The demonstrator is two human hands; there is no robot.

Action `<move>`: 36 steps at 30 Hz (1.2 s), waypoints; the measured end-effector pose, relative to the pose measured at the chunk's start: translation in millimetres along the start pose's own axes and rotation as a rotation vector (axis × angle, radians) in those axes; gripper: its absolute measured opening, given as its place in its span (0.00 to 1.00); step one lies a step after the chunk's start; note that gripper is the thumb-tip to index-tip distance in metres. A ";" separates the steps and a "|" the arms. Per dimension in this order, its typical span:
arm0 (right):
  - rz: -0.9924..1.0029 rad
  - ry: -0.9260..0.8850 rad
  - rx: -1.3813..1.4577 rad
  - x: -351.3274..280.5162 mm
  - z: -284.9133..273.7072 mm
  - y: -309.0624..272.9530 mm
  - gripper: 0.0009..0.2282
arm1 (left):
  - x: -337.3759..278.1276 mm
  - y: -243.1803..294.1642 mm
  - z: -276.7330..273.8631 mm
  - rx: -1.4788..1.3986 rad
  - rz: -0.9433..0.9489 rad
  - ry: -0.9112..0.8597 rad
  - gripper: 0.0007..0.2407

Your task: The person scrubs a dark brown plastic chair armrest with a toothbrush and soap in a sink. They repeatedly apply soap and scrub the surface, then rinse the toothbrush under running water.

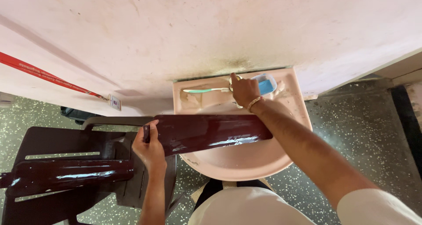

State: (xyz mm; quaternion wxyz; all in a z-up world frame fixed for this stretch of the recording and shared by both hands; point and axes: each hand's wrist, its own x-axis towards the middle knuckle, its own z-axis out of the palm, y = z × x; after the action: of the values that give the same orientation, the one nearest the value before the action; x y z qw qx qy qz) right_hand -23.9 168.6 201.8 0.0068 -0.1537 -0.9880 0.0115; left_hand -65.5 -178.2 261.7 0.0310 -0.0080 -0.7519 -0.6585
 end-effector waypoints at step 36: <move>0.624 -0.045 1.107 -129.9 -43.1 28.9 0.05 | 40.8 -120.4 -17.5 0.144 -0.453 0.192 0.18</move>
State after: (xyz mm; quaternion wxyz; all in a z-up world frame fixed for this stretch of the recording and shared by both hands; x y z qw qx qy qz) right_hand 109.3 157.5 242.9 0.0607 -0.4080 -0.7442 0.5254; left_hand -111.9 -212.6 147.1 -0.0455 0.2252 -0.7730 -0.5914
